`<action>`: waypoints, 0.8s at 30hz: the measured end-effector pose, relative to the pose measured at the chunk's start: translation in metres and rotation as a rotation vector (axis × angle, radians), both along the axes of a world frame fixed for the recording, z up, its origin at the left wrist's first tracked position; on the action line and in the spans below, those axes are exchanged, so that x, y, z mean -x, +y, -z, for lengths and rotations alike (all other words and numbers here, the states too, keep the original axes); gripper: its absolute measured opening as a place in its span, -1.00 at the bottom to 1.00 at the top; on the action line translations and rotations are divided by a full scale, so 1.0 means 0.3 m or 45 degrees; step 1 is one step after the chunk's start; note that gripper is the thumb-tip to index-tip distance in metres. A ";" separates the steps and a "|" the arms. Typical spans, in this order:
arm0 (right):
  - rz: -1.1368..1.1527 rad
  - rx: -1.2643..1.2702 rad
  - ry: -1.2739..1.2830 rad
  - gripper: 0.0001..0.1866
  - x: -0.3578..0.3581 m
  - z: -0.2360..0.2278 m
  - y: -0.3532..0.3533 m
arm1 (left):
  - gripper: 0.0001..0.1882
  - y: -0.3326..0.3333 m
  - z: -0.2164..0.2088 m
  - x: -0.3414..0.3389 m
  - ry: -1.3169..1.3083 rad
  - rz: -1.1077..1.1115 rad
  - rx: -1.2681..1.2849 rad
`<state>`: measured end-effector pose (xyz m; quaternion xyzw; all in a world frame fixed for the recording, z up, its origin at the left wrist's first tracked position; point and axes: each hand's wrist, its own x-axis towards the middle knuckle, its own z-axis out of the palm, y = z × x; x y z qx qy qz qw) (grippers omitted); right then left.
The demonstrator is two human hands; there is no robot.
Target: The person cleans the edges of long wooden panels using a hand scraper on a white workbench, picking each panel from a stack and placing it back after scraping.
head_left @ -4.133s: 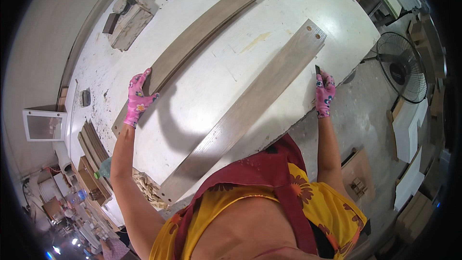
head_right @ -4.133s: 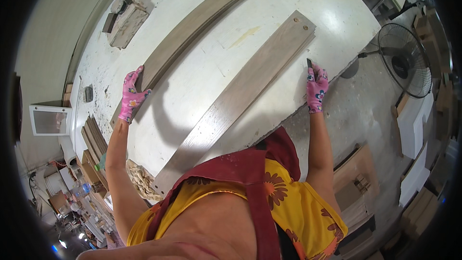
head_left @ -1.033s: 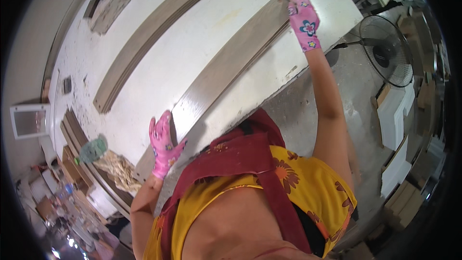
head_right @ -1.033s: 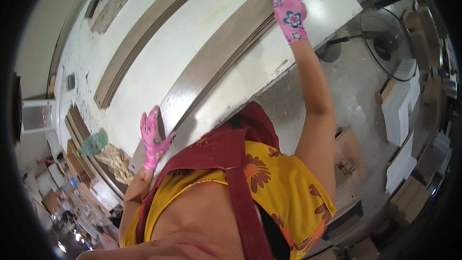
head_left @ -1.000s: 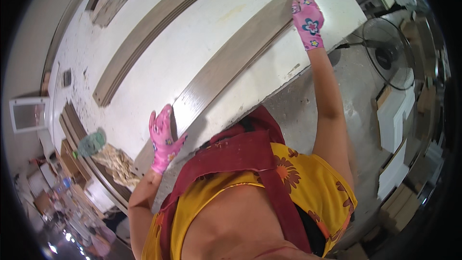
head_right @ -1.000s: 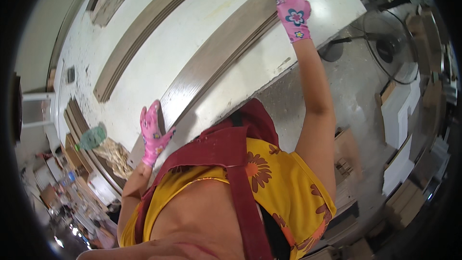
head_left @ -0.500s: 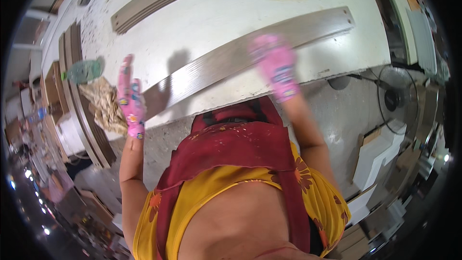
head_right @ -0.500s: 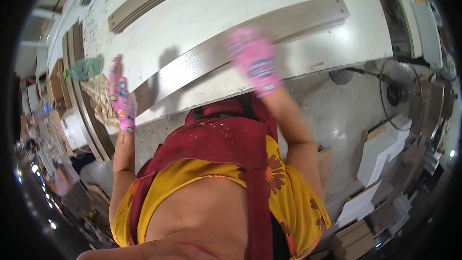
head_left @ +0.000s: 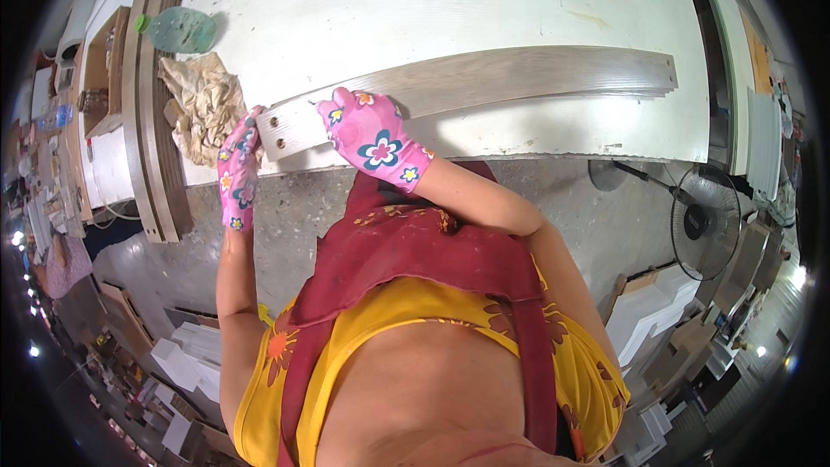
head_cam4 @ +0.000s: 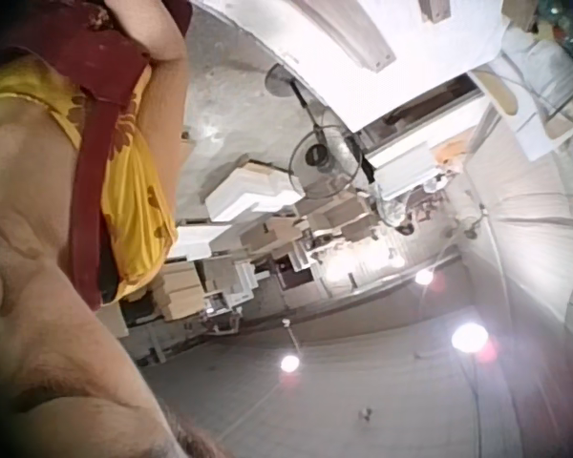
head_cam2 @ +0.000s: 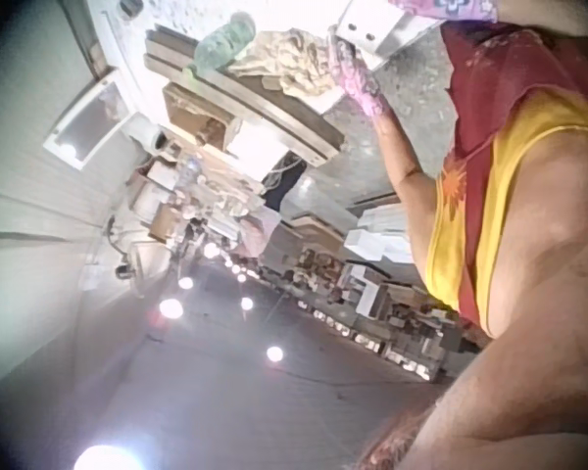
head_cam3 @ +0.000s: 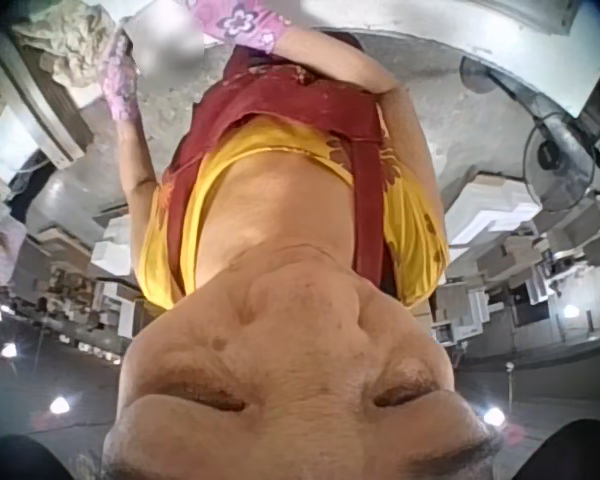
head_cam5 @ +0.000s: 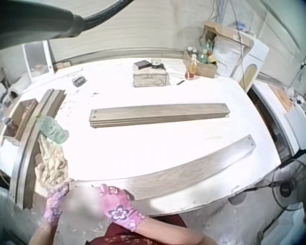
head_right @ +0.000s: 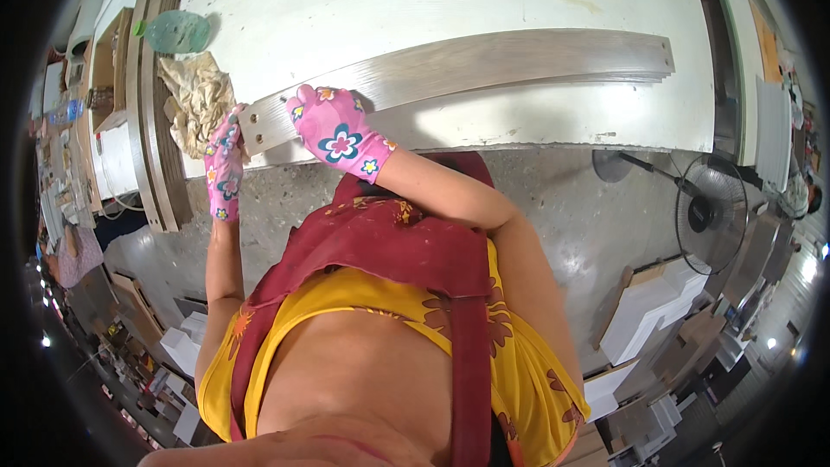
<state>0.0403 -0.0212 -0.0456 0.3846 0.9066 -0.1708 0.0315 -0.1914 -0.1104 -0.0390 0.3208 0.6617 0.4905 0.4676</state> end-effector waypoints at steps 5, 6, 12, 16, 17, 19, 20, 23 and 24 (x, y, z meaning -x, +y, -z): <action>0.419 -0.119 0.264 -0.79 -0.288 0.133 0.099 | -0.33 -0.006 0.011 0.025 0.141 0.285 -0.264; 0.568 -0.249 0.292 -0.79 -0.405 0.119 0.131 | -0.20 -0.007 0.066 0.035 0.230 0.346 -0.351; 1.016 -0.667 0.264 -0.83 -0.678 0.053 0.150 | 0.09 -0.003 0.070 0.015 0.198 0.384 -0.347; 0.402 0.005 0.897 -0.86 -0.303 0.132 0.089 | 0.04 0.009 0.091 0.035 0.105 0.424 -0.375; 0.363 0.925 1.579 -0.86 -0.192 0.180 0.066 | 0.05 0.007 0.096 0.039 0.088 0.451 -0.390; 0.117 0.342 0.985 -0.89 0.099 0.139 -0.038 | 0.06 0.009 0.116 0.052 0.020 0.493 -0.452; 0.084 -0.130 0.538 -0.91 0.202 0.061 -0.072 | 0.06 0.007 0.130 0.058 -0.032 0.494 -0.490; -0.020 -0.058 0.728 -0.92 0.263 -0.044 -0.123 | 0.06 0.000 0.154 0.068 -0.133 0.480 -0.541; 0.050 -0.075 0.679 -0.92 0.242 -0.028 -0.107 | 0.06 0.006 0.157 0.063 -0.078 0.477 -0.516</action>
